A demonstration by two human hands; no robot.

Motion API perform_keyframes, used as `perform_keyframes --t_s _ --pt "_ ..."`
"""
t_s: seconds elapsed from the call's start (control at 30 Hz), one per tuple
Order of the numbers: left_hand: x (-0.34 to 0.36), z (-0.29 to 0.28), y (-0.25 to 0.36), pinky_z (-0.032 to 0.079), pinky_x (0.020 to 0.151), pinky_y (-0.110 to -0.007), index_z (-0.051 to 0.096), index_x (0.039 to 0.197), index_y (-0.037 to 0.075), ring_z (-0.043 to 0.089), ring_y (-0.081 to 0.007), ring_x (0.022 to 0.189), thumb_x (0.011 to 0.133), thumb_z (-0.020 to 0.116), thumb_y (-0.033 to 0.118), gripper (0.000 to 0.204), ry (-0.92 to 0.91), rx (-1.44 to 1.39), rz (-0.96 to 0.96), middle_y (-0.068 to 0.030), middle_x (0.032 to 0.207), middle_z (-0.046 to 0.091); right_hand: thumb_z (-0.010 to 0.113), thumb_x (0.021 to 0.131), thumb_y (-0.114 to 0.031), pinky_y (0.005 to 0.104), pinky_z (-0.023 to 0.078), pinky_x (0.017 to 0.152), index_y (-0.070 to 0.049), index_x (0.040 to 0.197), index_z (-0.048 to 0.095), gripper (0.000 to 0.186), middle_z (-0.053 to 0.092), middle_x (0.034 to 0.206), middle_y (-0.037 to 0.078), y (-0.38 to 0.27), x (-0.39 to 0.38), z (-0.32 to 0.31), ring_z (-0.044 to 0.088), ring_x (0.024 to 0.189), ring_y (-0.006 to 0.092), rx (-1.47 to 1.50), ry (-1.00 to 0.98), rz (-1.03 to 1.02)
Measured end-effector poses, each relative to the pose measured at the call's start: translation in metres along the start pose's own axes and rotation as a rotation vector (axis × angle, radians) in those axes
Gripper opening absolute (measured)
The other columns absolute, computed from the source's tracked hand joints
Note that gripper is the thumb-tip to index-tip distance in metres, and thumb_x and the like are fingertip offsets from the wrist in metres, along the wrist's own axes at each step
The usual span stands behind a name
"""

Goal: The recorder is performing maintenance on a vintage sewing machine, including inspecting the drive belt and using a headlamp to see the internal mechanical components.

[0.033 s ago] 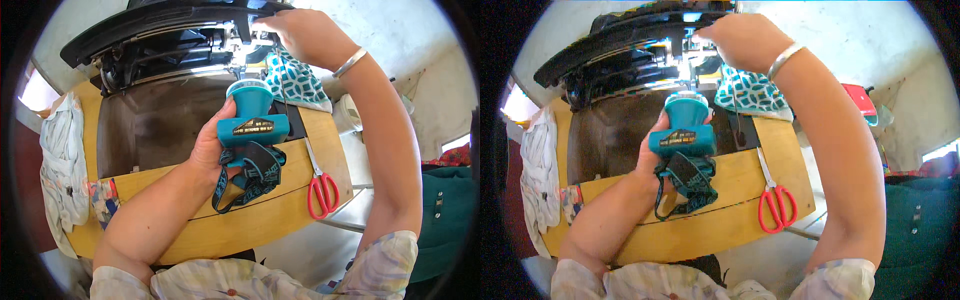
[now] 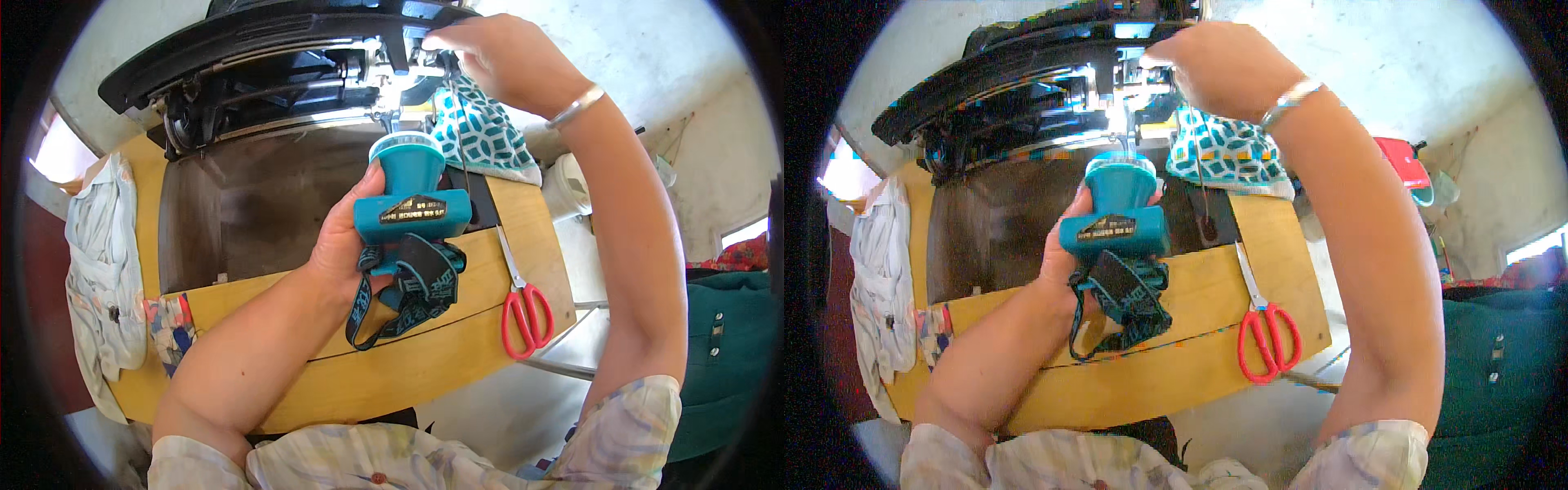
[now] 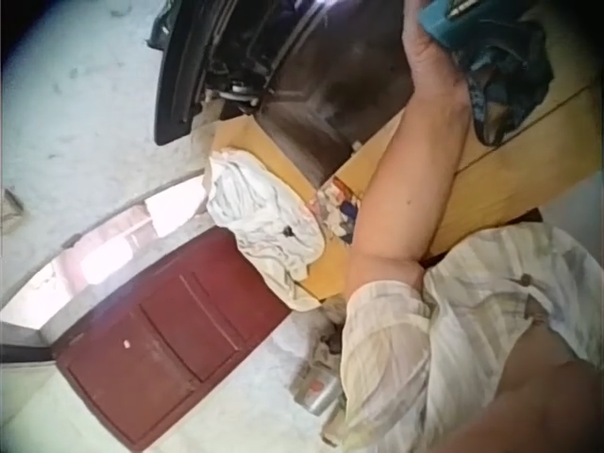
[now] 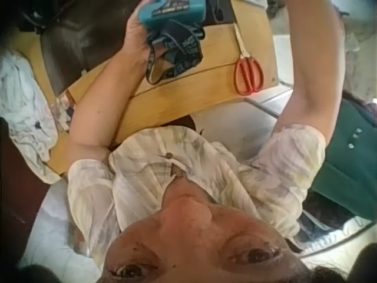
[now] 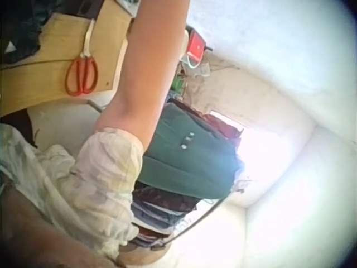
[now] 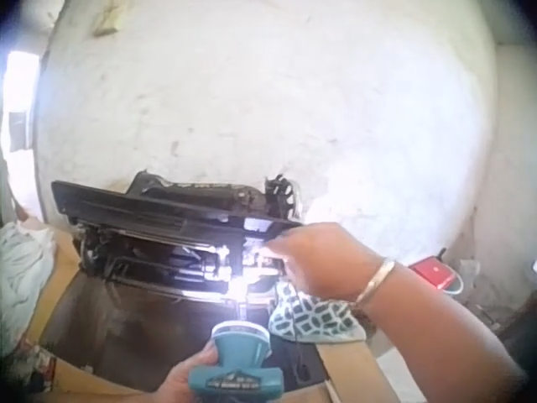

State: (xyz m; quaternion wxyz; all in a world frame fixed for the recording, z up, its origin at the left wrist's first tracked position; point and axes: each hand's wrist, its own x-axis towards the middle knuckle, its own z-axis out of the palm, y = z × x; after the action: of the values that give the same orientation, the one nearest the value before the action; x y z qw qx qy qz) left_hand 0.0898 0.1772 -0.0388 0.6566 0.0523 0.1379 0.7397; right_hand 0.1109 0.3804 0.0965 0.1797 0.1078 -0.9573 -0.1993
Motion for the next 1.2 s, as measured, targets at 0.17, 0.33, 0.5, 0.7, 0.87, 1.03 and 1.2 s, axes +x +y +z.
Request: perform_keyframes --t_s 0.17,0.33,0.5,0.7,0.87,1.03,1.2 --pt "0.001 0.008 -0.004 0.05 0.067 -0.042 0.038 0.124 0.006 0.06 -0.0265 0.081 0.082 0.042 0.054 0.064 0.105 -0.011 -0.016 -0.0109 0.11 0.055 0.047 0.082 -0.005 0.0204 0.036 0.044 0.0 0.116 0.049 0.035 0.051 0.057 0.004 -0.012 -0.022 -0.004 0.042 0.045 0.0062 0.991 -0.109 0.441" --pt "-0.001 0.007 -0.002 0.05 0.075 -0.041 0.041 0.122 0.011 0.057 -0.0232 0.093 0.077 0.053 0.048 0.059 0.036 0.136 0.094 -0.0081 0.113 0.053 0.051 0.082 -0.009 0.02 0.036 0.043 0.01 0.125 0.029 0.052 0.055 0.073 0.011 -0.03 -0.024 0.001 0.045 0.044 0.0089 1.63 -0.087 0.605" --pt "0.001 0.002 -0.002 0.05 0.074 -0.042 0.039 0.123 0.014 0.058 -0.0232 0.092 0.078 0.052 0.049 0.059 0.061 0.068 0.014 -0.0067 0.114 0.052 0.052 0.082 -0.01 0.0222 0.039 0.045 0.008 0.129 0.019 0.061 0.055 0.085 0.016 -0.044 -0.032 0.012 0.049 0.048 0.0125 2.013 0.135 0.737" --pt "0.001 -0.002 -0.004 0.05 0.073 -0.04 0.039 0.123 0.011 0.058 -0.0232 0.091 0.079 0.05 0.049 0.058 0.03 0.08 0.021 -0.0076 0.109 0.054 0.057 0.077 -0.01 0.0261 0.042 0.047 0.006 0.132 0.009 0.075 0.055 0.085 0.016 -0.036 -0.043 0.026 0.052 0.052 0.0158 2.146 0.056 0.573" --pt "-0.021 0.008 -0.004 0.048 0.077 -0.037 0.037 0.124 0.004 0.057 -0.0249 0.091 0.074 0.058 0.047 0.069 -0.015 0.186 -0.019 -0.0133 0.1 0.056 0.054 0.078 -0.006 0.0256 0.044 0.046 -0.005 0.133 0.02 0.065 0.056 0.085 0.019 -0.031 -0.039 0.009 0.054 0.055 0.0164 2.228 -0.064 0.499" --pt "-0.017 -0.002 -0.003 0.047 0.077 -0.036 0.032 0.126 -0.003 0.057 -0.0257 0.09 0.065 0.068 0.044 0.085 -0.026 0.143 -0.111 -0.0166 0.099 0.055 0.055 0.078 -0.007 0.024 0.045 0.052 -0.008 0.135 0.019 0.067 0.058 0.081 0.017 -0.02 -0.05 0.022 0.053 0.055 0.0141 2.205 -0.191 0.516" --pt "-0.027 0.018 0.0 0.047 0.078 -0.036 0.029 0.127 -0.005 0.057 -0.0267 0.09 0.066 0.069 0.043 0.087 0.026 0.034 -0.114 -0.0189 0.101 0.053 0.049 0.078 -0.001 0.0203 0.043 0.053 -0.006 0.134 0.023 0.062 0.057 0.08 0.01 -0.026 -0.062 0.026 0.05 0.057 0.0083 2.188 -0.155 0.564"
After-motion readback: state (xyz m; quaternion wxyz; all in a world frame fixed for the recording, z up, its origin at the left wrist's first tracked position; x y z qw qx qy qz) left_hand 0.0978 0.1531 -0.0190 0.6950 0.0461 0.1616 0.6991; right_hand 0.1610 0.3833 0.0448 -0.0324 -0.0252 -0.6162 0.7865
